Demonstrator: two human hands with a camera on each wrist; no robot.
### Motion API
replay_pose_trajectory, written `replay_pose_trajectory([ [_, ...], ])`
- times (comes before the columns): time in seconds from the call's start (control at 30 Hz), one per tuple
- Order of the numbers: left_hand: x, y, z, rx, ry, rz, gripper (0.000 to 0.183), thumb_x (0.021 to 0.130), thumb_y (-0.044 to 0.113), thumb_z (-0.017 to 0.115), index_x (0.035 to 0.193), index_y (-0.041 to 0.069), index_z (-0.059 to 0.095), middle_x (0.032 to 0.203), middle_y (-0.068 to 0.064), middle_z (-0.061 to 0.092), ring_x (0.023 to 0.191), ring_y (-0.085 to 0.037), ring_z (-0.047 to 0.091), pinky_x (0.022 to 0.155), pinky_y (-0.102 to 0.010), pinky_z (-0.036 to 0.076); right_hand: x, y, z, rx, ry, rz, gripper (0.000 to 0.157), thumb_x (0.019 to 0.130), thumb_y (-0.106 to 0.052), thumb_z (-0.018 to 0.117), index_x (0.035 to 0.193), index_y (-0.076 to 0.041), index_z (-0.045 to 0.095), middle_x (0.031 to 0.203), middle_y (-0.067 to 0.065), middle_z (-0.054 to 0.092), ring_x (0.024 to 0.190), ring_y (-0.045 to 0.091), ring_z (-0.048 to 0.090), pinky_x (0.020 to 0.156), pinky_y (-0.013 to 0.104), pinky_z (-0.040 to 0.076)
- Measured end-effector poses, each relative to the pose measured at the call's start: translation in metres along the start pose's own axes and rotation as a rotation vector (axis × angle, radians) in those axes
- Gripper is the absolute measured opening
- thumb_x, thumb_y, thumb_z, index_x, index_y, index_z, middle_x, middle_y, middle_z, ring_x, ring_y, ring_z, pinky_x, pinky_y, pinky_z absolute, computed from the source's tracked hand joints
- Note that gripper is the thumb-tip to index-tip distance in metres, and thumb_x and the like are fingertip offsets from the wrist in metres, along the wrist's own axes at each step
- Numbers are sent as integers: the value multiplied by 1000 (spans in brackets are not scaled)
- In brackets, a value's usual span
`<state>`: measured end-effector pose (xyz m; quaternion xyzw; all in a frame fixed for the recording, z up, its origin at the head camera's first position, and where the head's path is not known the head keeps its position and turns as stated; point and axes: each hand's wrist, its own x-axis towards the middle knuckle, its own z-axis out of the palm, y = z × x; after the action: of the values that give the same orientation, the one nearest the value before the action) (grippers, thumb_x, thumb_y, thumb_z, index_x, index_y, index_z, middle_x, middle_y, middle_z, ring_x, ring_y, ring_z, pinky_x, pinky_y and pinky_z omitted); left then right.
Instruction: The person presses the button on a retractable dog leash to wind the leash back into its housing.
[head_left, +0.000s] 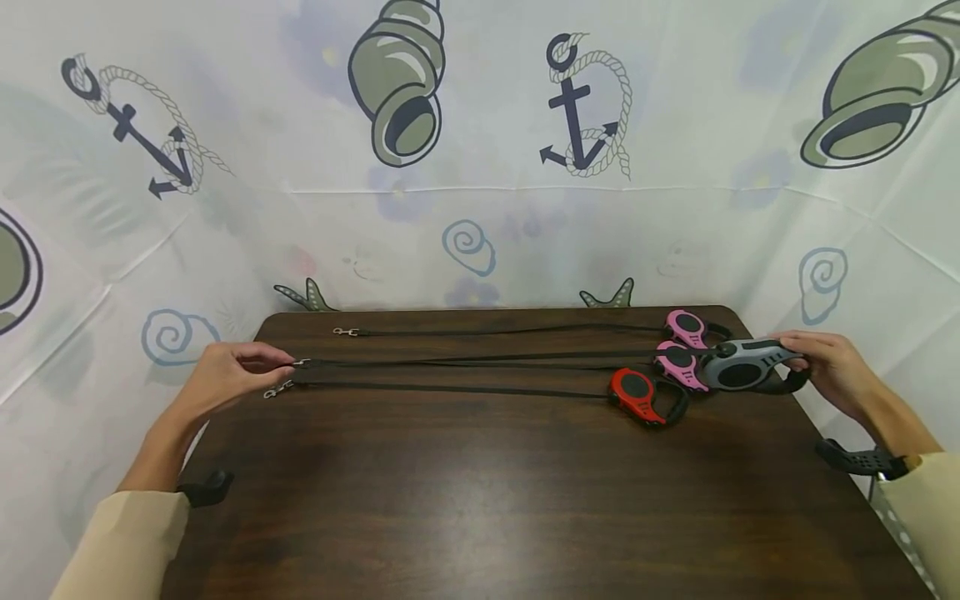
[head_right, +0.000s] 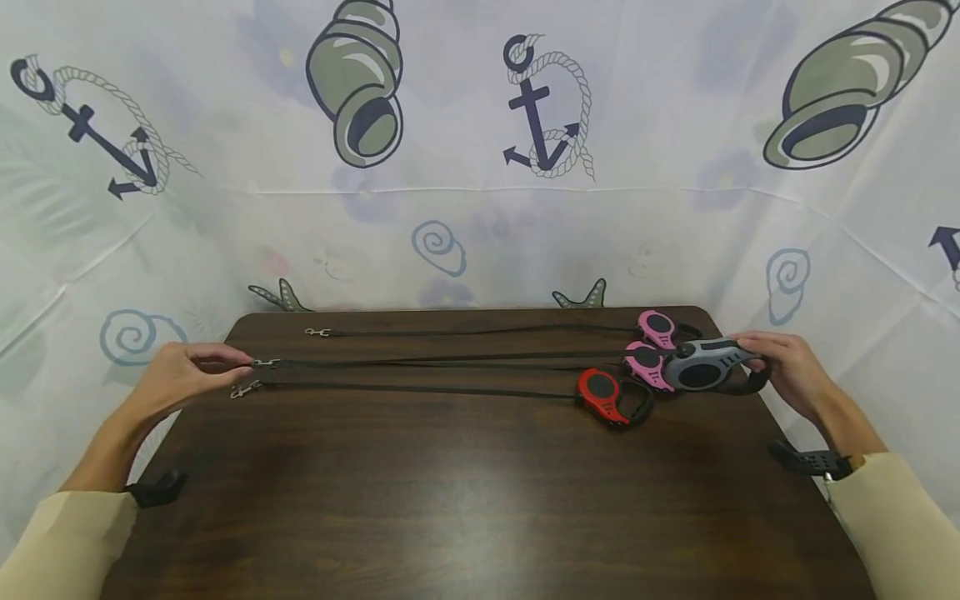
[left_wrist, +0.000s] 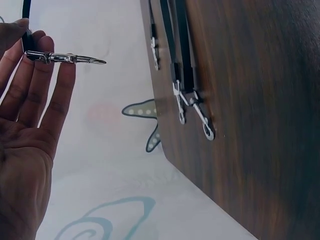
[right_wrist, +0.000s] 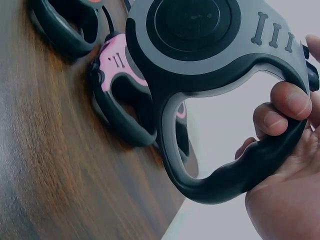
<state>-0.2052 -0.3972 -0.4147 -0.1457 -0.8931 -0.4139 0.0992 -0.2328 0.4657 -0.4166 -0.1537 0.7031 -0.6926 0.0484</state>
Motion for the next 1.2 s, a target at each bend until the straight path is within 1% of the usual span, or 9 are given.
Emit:
replay_pose_trajectory([
  [0.13, 4, 1, 4, 3, -16, 43, 16, 87, 0, 85, 102, 2, 82, 92, -4, 81, 77, -8, 77, 67, -17, 58, 2, -2, 7, -45, 36, 14, 37, 112, 1, 43, 116, -4, 79, 82, 1, 57, 79, 15, 49, 74, 37, 23],
  [0.23, 6, 1, 6, 12, -23, 61, 17, 87, 0, 85, 103, 3, 82, 93, -5, 81, 76, -8, 77, 68, -16, 58, 5, -2, 11, -58, 32, 2, 36, 111, 3, 44, 116, -5, 79, 83, 1, 57, 77, 14, 48, 74, 37, 22],
  [0.43, 9, 4, 9, 19, -31, 57, 16, 87, -1, 84, 104, 1, 82, 94, -10, 81, 76, -13, 78, 68, -16, 58, 10, -1, 18, -6, -33, -59, 37, 109, 9, 43, 118, 0, 77, 90, -1, 64, 74, 15, 47, 72, 38, 22],
  [0.53, 10, 6, 10, 18, -33, 60, 16, 87, 1, 85, 103, 1, 82, 94, -11, 81, 76, -13, 78, 67, -16, 58, 12, -1, 21, -13, -30, -57, 36, 108, 10, 44, 118, 0, 78, 92, -2, 65, 75, 15, 48, 71, 38, 23],
  [0.7, 11, 8, 12, 9, -47, 89, 15, 88, -1, 84, 102, 4, 82, 94, -12, 80, 77, -14, 78, 68, -16, 58, 15, -1, 27, -34, -14, -36, 34, 107, 9, 47, 118, -1, 78, 85, 0, 60, 75, 15, 49, 71, 38, 23],
  [0.83, 13, 11, 14, 3, -59, 93, 16, 88, -2, 83, 102, 6, 82, 95, -9, 81, 78, -12, 78, 70, -17, 59, 16, -1, 32, -39, -12, -31, 33, 107, 10, 49, 118, 0, 78, 85, 0, 60, 75, 15, 48, 72, 38, 22],
  [1.03, 17, 18, 20, 17, -63, 91, 16, 88, 1, 85, 103, 4, 82, 95, -8, 81, 77, -16, 78, 69, -17, 58, 19, -2, 42, -115, 8, -20, 29, 106, 7, 53, 116, -1, 78, 85, -3, 60, 76, 15, 46, 72, 39, 22],
  [1.1, 19, 20, 22, 25, -66, 93, 15, 88, 2, 85, 102, 3, 82, 94, -9, 81, 77, -15, 78, 69, -16, 58, 20, -3, 46, -145, 5, -26, 27, 106, 6, 54, 116, 0, 78, 85, -4, 61, 76, 15, 45, 71, 39, 22],
  [1.2, 20, 23, 23, 21, -74, 97, 13, 89, 2, 84, 101, 5, 82, 94, -8, 81, 77, -19, 78, 69, -17, 58, 22, -5, 51, -183, -10, -39, 25, 106, 6, 55, 117, 1, 77, 85, -4, 59, 76, 15, 45, 71, 40, 22],
])
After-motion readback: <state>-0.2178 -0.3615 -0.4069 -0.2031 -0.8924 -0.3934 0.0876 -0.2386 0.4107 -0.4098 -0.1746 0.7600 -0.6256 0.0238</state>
